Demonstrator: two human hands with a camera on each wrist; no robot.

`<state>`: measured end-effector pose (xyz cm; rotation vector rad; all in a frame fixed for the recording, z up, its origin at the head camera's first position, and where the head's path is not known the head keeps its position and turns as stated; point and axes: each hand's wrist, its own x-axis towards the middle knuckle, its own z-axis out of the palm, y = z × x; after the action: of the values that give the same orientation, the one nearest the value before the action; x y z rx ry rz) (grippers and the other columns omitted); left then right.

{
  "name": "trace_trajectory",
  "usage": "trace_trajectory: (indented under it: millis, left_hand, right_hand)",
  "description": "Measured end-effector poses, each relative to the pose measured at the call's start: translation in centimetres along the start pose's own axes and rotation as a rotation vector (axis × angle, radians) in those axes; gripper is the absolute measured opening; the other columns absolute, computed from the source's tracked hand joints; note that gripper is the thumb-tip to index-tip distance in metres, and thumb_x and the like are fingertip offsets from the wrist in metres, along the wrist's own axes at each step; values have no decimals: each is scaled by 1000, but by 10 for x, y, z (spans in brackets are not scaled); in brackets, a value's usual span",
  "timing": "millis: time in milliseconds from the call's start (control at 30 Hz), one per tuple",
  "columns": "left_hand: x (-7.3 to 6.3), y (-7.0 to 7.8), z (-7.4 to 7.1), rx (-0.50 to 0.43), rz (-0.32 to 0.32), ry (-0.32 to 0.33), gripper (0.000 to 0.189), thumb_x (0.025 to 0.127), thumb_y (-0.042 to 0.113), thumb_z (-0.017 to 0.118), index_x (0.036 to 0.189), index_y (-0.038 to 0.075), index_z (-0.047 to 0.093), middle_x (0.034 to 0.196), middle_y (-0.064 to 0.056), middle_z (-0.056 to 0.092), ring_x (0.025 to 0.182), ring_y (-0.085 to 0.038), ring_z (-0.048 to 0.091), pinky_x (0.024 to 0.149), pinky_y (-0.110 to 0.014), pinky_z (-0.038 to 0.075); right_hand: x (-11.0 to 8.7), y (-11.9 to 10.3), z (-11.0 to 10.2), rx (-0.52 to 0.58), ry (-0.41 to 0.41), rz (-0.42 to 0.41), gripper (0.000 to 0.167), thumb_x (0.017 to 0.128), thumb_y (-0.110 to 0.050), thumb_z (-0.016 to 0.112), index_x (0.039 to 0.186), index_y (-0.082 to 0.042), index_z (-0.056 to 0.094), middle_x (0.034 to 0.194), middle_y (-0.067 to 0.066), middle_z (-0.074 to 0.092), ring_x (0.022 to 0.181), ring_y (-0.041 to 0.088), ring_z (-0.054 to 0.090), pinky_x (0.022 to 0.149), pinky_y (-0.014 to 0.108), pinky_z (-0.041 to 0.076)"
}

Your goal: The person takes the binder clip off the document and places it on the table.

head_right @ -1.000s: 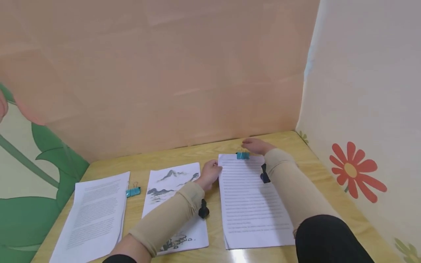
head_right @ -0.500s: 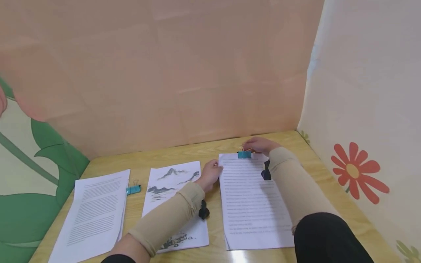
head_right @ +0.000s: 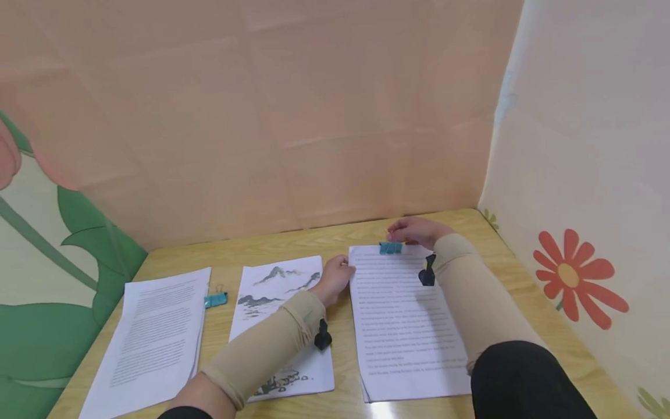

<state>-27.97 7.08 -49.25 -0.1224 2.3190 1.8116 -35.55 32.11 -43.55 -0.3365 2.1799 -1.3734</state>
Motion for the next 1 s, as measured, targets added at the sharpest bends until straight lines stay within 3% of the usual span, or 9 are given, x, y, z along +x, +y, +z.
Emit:
trace_trajectory:
  millis: [167, 500, 667, 800, 900, 1000]
  left_hand:
    - [1, -3, 1, 22, 2, -12, 6, 99, 2, 57, 99, 4, 63, 88, -5, 67, 74, -15, 60, 65, -25, 45]
    - [1, -4, 6, 32, 14, 0, 8, 98, 2, 57, 100, 4, 64, 89, -4, 68, 76, -15, 62, 66, -26, 46]
    - [-1, -4, 7, 49, 0, -2, 8, 99, 2, 56, 99, 5, 64, 89, -4, 68, 75, -15, 61, 65, -25, 45]
    - [1, -3, 10, 49, -11, -4, 9, 100, 2, 55, 100, 6, 63, 90, -4, 69, 76, -15, 63, 65, -26, 46]
    - [1, -2, 13, 52, -2, -9, 9, 99, 2, 55, 100, 5, 63, 90, -4, 69, 76, -15, 63, 65, -26, 47]
    - [0, -3, 16, 67, 5, -15, 10, 99, 1, 55, 100, 5, 64, 89, -3, 68, 75, -15, 63, 65, -26, 48]
  right_hand:
    - [-4, 3, 1, -2, 11, -17, 44, 103, -20, 64, 133, 8, 47, 133, 15, 60, 121, 21, 54, 113, 49, 36]
    - [-9, 8, 8, -34, 76, -86, 37, 100, -12, 69, 125, 6, 48, 136, 28, 58, 112, 14, 60, 107, 42, 43]
    - [-12, 13, 10, -41, 133, -103, 36, 97, -14, 73, 120, 4, 53, 125, 17, 67, 109, 14, 62, 99, 34, 46]
    - [-14, 16, 6, -29, 208, -135, 36, 98, -15, 73, 119, 5, 53, 117, 10, 67, 104, 13, 62, 97, 36, 47]
    - [-17, 22, 2, -23, 275, -159, 38, 99, -15, 70, 123, 7, 50, 120, 13, 65, 103, 12, 61, 99, 41, 47]
    - [-23, 30, -4, -22, 330, -127, 43, 101, -19, 67, 128, 8, 46, 126, 18, 61, 107, 16, 58, 102, 49, 45]
